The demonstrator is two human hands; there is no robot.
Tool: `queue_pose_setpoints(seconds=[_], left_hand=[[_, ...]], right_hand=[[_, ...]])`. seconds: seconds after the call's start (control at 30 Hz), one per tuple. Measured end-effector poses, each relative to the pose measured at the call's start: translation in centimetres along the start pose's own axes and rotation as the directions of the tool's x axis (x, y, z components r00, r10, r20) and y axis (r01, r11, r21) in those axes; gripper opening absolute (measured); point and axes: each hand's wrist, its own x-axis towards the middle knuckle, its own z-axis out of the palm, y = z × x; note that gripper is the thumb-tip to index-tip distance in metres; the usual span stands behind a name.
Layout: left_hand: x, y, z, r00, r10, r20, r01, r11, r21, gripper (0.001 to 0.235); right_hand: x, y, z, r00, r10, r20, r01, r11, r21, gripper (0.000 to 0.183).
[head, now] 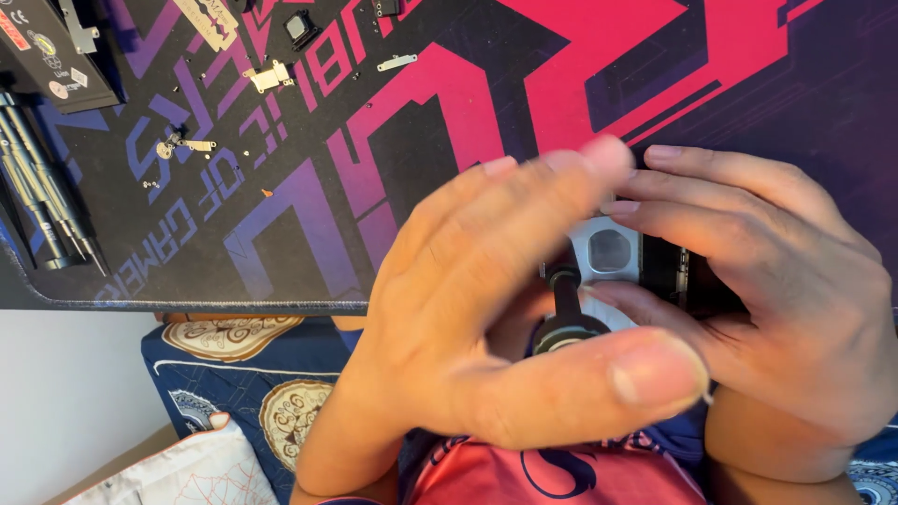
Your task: The person uses a screwdriver to remove screws from the internal frame of a disassembled smartphone. They place the screws on the desk mat and continue unscrewing components from the phone's chassis.
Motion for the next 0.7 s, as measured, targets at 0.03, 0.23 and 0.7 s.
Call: queue_pose_setpoints(seconds=[0.03,0.23,0.7], left_hand=[[0.5,0.0,-0.8,0.998,0.037,0.045,-0.038,0.999,0.036,0.031],[-0.2,0.2,0.6,0.993,0.029,-0.115,0.006,0.958,0.287,0.027],[-0.1,0.6,0.4,0.940,-0.337,0.054,0.341,0.937,-0.078,0.035]], right_hand=[[0.0,-0.1,0.0,1.000,-0.007,-0.008,0.007,1.000,-0.012,0.047],[0.2,0.0,-0.2,1.000,-0.004,0.022,0.004,1.000,0.007,0.040],[0.3,0.3,-0.5,0.998,-0.054,0.044,0.055,0.999,-0.004,0.046]])
